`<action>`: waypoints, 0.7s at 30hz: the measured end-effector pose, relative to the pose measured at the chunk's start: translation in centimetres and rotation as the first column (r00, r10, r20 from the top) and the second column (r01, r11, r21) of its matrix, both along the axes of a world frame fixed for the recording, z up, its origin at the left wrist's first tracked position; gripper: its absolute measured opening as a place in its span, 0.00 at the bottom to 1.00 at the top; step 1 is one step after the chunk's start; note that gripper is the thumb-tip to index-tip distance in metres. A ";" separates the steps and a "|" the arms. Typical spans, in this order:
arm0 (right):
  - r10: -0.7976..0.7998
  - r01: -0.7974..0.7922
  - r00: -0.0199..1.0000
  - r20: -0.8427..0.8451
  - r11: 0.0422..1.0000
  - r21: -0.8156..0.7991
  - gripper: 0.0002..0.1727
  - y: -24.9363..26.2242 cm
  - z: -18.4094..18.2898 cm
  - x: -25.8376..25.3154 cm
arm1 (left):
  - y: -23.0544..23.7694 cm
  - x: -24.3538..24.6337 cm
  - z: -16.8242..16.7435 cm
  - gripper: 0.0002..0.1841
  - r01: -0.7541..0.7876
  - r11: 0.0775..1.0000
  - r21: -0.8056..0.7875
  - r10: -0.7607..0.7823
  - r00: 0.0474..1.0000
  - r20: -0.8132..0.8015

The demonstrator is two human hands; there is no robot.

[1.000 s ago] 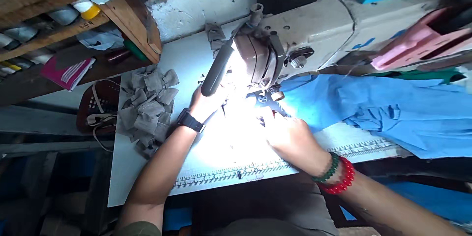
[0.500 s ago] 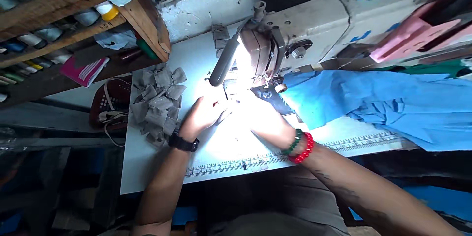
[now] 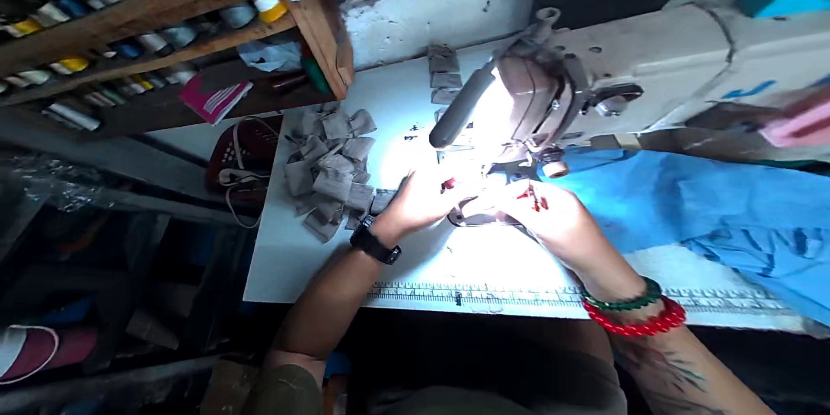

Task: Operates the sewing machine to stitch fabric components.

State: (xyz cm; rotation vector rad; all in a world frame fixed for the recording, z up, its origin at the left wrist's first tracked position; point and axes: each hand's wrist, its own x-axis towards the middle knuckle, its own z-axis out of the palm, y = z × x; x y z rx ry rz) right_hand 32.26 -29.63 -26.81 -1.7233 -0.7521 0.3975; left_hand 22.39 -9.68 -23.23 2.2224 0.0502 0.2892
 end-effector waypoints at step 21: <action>0.065 -0.053 0.993 0.097 0.990 -0.128 0.11 -0.1 0.2 0.2 | -1.1 0.9 -0.2 0.14 0.044 0.992 -0.116 -0.079 0.947 -0.312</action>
